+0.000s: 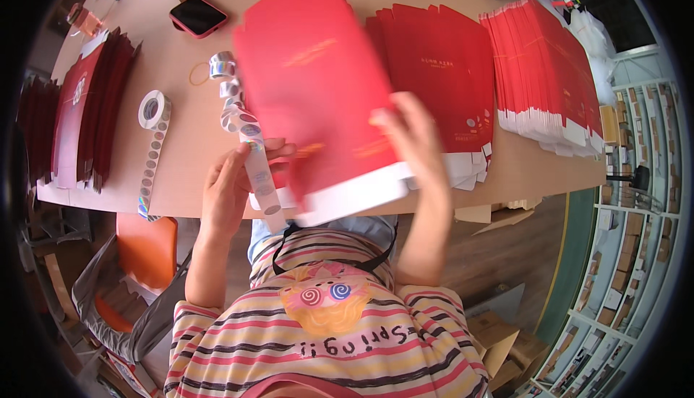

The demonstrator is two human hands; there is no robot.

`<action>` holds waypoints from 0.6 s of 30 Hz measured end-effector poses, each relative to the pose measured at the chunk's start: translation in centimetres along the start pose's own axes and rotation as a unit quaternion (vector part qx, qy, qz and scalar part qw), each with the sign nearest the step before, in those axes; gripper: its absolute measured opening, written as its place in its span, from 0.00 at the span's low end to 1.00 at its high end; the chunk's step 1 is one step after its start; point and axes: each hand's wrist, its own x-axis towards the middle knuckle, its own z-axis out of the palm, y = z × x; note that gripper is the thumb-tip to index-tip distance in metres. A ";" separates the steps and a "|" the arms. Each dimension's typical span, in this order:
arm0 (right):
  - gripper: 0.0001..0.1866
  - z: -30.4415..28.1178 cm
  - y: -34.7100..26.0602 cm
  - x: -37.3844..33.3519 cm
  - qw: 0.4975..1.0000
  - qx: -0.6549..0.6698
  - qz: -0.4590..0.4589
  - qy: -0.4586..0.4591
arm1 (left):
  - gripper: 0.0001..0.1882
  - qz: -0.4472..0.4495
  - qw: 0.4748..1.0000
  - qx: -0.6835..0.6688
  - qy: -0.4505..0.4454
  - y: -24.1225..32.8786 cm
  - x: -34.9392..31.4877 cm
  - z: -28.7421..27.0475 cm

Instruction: Peeling small circular stickers from a roll and applying them to red cardboard envelopes/folders.

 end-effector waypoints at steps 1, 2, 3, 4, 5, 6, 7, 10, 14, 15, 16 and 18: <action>0.27 -3.2 0.9 0.5 0.999 0.037 0.010 0.007 | 0.28 0.010 1.000 -0.022 -0.011 0.8 -0.5 0.1; 0.29 -5.4 0.0 0.1 0.998 0.017 0.006 0.056 | 0.27 0.007 1.000 -0.016 -0.010 1.7 -0.5 0.3; 0.28 -8.6 0.6 0.6 0.994 -0.060 -0.007 0.094 | 0.26 0.016 0.999 -0.045 -0.019 2.1 -0.4 0.6; 0.27 -13.1 2.8 2.1 0.994 -0.074 -0.007 0.077 | 0.26 0.015 0.999 -0.034 -0.023 2.1 -0.1 0.6; 0.25 -16.1 4.2 2.8 0.993 -0.092 -0.002 0.073 | 0.25 0.009 0.999 -0.026 -0.042 2.3 0.5 0.7; 0.25 -15.6 4.2 2.9 0.994 -0.086 -0.002 0.069 | 0.24 0.000 0.999 -0.019 -0.047 2.5 0.8 1.0; 0.23 -15.0 3.8 3.1 0.924 -0.324 -0.125 0.163 | 0.24 0.000 0.999 -0.014 -0.043 2.3 1.0 1.3; 0.11 -5.5 -2.3 1.6 0.928 -0.217 -0.258 0.158 | 0.21 -0.002 0.999 0.011 -0.049 1.0 1.1 1.4; 0.11 5.0 -3.4 -2.5 0.870 -0.160 -0.465 0.038 | 0.21 0.007 0.999 -0.031 -0.001 0.7 1.0 2.5; 0.12 6.2 -2.9 -2.7 0.859 -0.180 -0.475 0.065 | 0.21 -0.010 1.000 -0.008 0.006 0.8 1.0 2.6; 0.13 6.9 -2.6 -2.6 0.854 -0.193 -0.479 0.068 | 0.21 -0.024 0.999 0.015 0.019 0.8 0.9 2.5; 0.14 7.5 -2.0 -2.5 0.849 -0.204 -0.483 0.068 | 0.20 -0.050 0.998 -0.020 0.023 -0.2 1.2 1.8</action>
